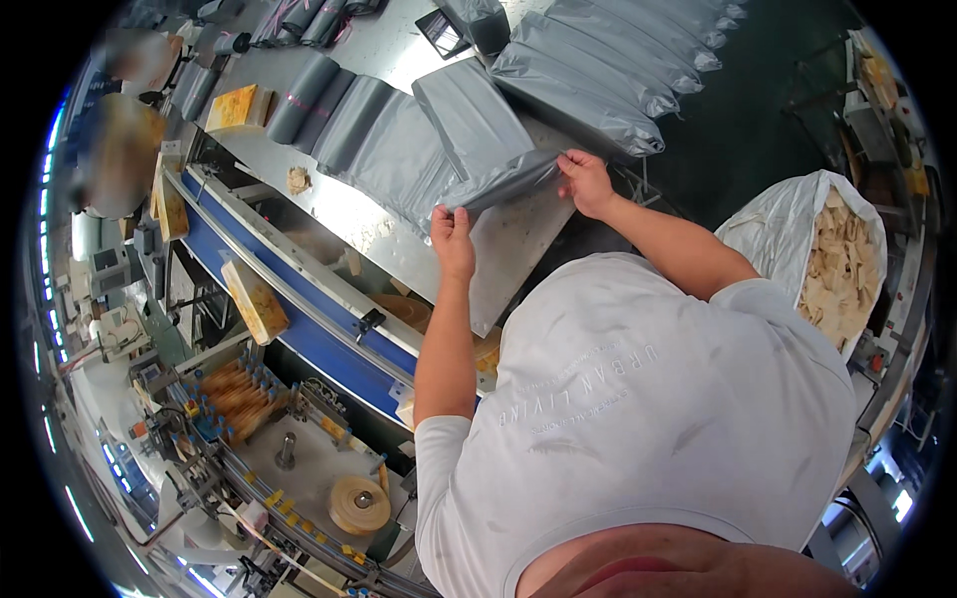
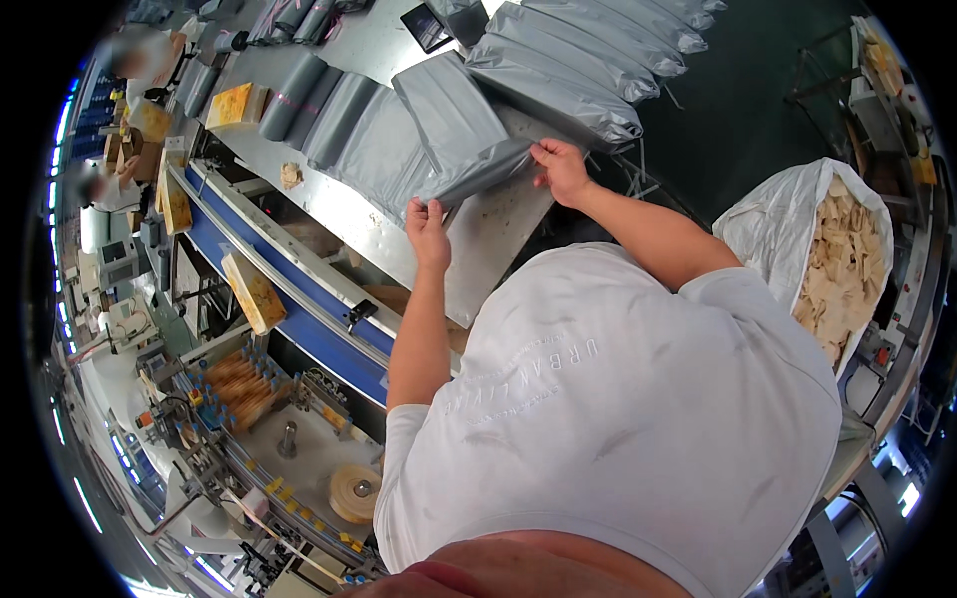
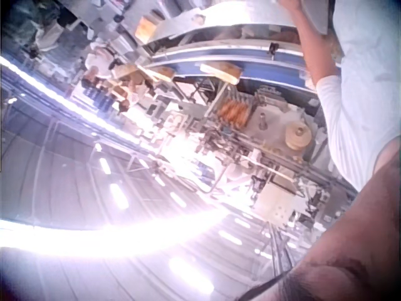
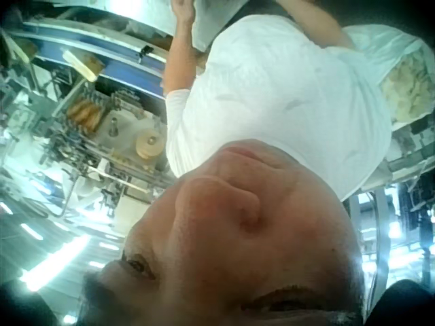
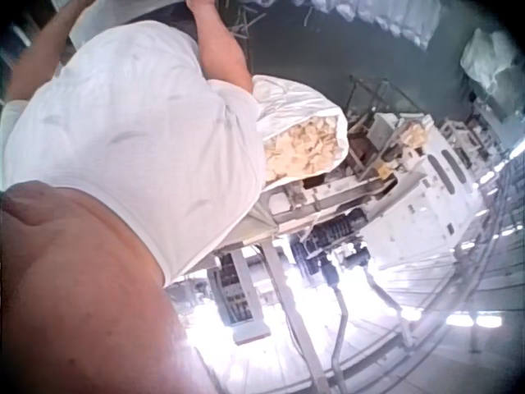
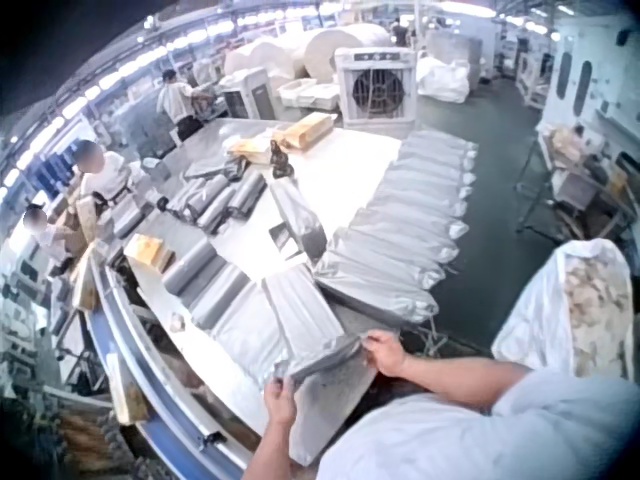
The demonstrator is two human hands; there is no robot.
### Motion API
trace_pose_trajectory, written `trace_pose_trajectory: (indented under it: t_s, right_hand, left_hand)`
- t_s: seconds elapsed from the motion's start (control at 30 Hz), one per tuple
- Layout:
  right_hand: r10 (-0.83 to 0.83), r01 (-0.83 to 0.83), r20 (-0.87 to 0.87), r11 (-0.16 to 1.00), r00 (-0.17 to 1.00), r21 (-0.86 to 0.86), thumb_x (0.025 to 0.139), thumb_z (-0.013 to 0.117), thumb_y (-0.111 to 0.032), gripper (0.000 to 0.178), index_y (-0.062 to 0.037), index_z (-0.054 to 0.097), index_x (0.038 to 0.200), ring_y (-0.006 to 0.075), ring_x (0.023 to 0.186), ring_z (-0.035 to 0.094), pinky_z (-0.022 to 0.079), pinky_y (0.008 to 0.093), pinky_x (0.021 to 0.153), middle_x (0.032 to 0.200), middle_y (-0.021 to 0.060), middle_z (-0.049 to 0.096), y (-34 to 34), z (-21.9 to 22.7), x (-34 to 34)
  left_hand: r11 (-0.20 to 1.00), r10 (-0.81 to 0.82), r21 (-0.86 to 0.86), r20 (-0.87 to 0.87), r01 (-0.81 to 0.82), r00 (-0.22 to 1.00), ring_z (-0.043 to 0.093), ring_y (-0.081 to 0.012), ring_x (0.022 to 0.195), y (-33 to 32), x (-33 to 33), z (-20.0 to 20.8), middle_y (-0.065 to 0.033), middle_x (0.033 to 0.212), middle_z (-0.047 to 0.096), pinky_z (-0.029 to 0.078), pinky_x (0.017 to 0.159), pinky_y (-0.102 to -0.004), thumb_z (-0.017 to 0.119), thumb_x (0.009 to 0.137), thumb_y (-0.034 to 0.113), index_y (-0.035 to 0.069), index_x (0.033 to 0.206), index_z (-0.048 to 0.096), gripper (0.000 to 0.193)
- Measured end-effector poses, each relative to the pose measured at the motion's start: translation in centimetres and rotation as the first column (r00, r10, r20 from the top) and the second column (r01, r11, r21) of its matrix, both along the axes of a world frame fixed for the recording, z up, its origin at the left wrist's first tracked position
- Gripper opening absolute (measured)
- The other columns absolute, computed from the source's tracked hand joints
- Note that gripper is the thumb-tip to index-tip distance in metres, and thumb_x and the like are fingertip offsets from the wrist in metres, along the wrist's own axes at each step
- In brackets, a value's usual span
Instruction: The person picks up yellow boxes from a conveyor belt and places them into grey poly mailers on a metal table. They fold the top of the mailers closed and stack the finished packages. The person also moves a stack of completed packages to the side.
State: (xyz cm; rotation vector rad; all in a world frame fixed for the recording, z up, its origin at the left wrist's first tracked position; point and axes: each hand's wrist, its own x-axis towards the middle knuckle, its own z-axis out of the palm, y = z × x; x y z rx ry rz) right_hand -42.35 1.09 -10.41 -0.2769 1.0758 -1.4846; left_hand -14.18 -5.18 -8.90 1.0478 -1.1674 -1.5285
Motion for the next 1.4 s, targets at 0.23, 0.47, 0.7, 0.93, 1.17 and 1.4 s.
trace_pose_trajectory:
  t_s: [0.23,0.47,0.7,0.93,1.17,1.4]
  right_hand:
    - [0.063,0.006,-0.238,0.960,0.969,0.278,0.101,0.070,-0.029,0.024,-0.0092,0.067,0.088,0.0103,0.069,0.053,0.042,0.0315,0.050,0.074,-0.0013,0.056,-2.7,-1.6,-0.2]
    - [0.128,0.165,-0.694,0.926,0.709,0.340,0.097,0.067,-0.022,0.023,0.0005,0.069,0.096,0.0273,0.087,0.070,0.054,0.0396,0.077,0.090,0.0146,0.072,-4.2,-2.3,2.9]
    - [0.087,-0.077,-0.848,0.996,0.522,0.055,0.095,0.070,-0.037,0.045,0.0006,0.068,0.120,0.0342,0.106,0.069,0.052,0.0422,0.093,0.116,0.0225,0.071,-2.7,-1.1,2.9]
    - [0.271,-0.079,-0.701,0.953,0.660,0.294,0.082,0.085,-0.037,0.062,-0.0002,0.058,0.123,0.0309,0.107,0.064,0.049,0.0405,0.095,0.116,0.0194,0.067,-5.1,3.0,2.7]
    - [-0.145,-0.137,-0.966,0.975,0.213,-0.176,0.075,0.085,-0.015,0.057,-0.0050,0.056,0.122,0.0372,0.115,0.061,0.049,0.0447,0.099,0.126,0.0168,0.060,1.9,11.1,-1.8]
    - [-0.173,-0.285,-0.949,0.954,-0.263,-0.095,0.077,0.083,-0.023,0.047,-0.0075,0.066,0.119,0.0373,0.123,0.059,0.046,0.0490,0.103,0.129,0.0140,0.063,4.9,13.3,-4.8]
  left_hand:
    - [0.934,0.332,0.146,-0.026,-0.325,0.943,0.059,-0.0106,0.077,0.0,-4.5,-0.7,-0.0017,0.087,0.062,0.051,0.070,-0.0277,0.066,0.102,0.006,0.009,0.099,0.051,0.015]
    - [0.916,0.395,-0.156,0.503,-0.369,0.769,0.059,-0.0142,0.080,0.5,-5.0,-3.9,-0.0038,0.092,0.059,0.051,0.077,-0.0295,0.066,0.099,0.002,0.004,0.102,0.058,0.009]
    - [0.911,0.322,-0.408,0.627,-0.053,0.709,0.068,-0.0382,0.115,2.8,-7.1,-1.3,-0.0289,0.134,0.066,0.051,0.101,-0.0425,0.067,0.101,0.032,-0.006,0.129,0.068,0.047]
    - [0.952,0.190,0.145,0.412,-0.270,0.891,0.070,-0.0225,0.093,0.7,-6.9,-0.8,-0.0115,0.101,0.077,0.054,0.084,-0.0393,0.058,0.108,0.039,-0.006,0.115,0.074,0.048]
    - [0.916,-0.145,0.392,0.133,0.082,0.980,0.057,-0.0212,0.128,4.4,-7.2,1.0,-0.0109,0.145,0.059,0.050,0.099,-0.0381,0.061,0.108,0.037,0.000,0.151,0.051,0.057]
    - [0.795,-0.509,0.331,-0.091,0.508,0.856,0.034,-0.0320,0.154,2.5,-11.6,3.6,-0.0181,0.175,0.020,0.044,0.112,-0.0393,0.067,0.104,0.033,0.008,0.170,0.012,0.089]
